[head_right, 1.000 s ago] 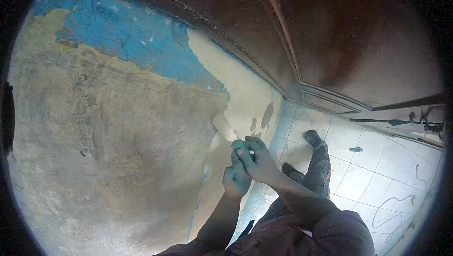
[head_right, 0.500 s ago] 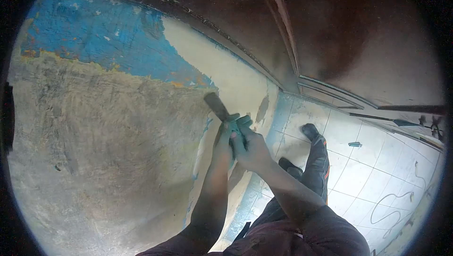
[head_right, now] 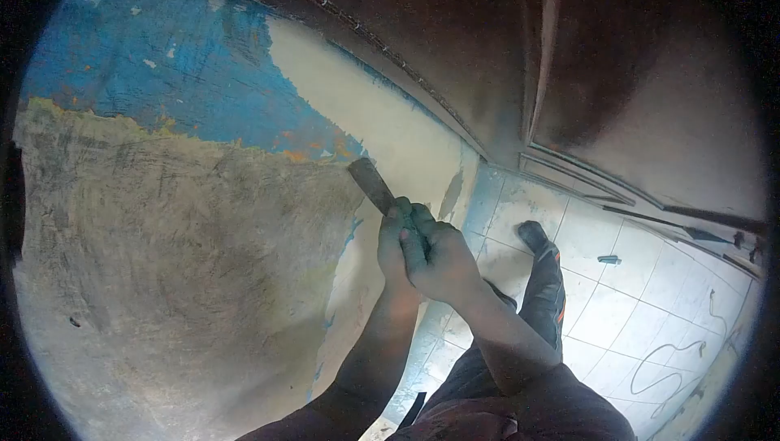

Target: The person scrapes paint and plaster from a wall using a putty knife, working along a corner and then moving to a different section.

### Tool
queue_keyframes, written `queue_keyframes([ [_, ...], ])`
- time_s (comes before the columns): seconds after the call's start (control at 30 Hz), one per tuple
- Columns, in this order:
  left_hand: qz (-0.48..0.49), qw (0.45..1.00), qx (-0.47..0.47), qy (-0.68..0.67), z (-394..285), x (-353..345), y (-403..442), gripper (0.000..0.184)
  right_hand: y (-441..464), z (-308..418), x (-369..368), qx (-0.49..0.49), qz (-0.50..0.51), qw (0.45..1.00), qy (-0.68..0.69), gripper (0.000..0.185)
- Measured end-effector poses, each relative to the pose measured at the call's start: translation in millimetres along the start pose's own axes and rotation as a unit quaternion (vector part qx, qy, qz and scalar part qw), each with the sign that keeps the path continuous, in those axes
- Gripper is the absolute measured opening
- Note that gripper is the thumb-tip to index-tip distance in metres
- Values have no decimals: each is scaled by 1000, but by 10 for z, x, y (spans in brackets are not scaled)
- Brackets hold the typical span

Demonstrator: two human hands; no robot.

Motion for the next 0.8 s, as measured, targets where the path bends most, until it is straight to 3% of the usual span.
queue_keyframes([
  [0.07, -45, 998, 21, 27, 71, 123, 3, 19, -18, -40, 15, 14, -15, 1000, -9, 20],
  [0.17, 30, 999, 8, 15, 46, 126, 15, 17, -71, -16, -45, 101, -77, 991, 27, 17],
  [0.2, -1, 998, -29, 57, -18, 80, 38, 16, -21, -93, -74, 34, -21, 999, 29, 17],
  [0.23, -36, 992, -66, 98, -73, 85, 31, 15, 6, -119, -86, 31, -19, 999, 29, 17],
  [0.27, 15, 999, -10, 36, -46, 155, 71, 15, 44, -133, -88, 46, -31, 997, 46, 17],
  [0.37, -45, 996, -17, 68, -16, 80, -28, 15, -32, -59, -40, 66, -31, 996, 44, 17],
  [0.43, 11, 1000, -11, 21, -24, 11, -38, 16, -20, -20, -39, 74, -26, 997, 23, 17],
  [0.5, -50, 981, -113, 152, -124, 10, -34, 15, 18, -117, -95, 33, -24, 999, 1, 17],
  [0.53, 40, 994, -58, 79, -139, 27, 69, 15, 29, -107, -80, 32, -22, 999, -2, 17],
  [0.57, 39, 994, -61, 77, -138, 7, 58, 15, 71, -64, -45, 44, -22, 999, 20, 22],
  [0.63, 15, 990, -43, 133, -98, -50, 22, 19, 69, -52, -28, 60, -20, 997, 44, 30],
  [0.7, 5, 995, -37, 87, -43, 9, -43, 19, -53, -41, -30, 113, -36, 993, -4, 26],
  [0.77, -83, 994, -8, 67, -45, 54, -78, 18, -45, 30, -18, 94, -50, 994, -4, 24],
  [0.8, 36, 998, -8, -55, -34, 20, 25, 16, -6, 51, 11, 30, -20, 999, -18, 24],
])
Point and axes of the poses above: each hand's wrist, its own y-axis towards the middle knuckle, its own x-axis out of the back of the hand, z = x × y, the point moved 5 cm from there along y, towards the middle knuckle, and after that the axes turned 2 degrees about y, right-handed, at the moved point
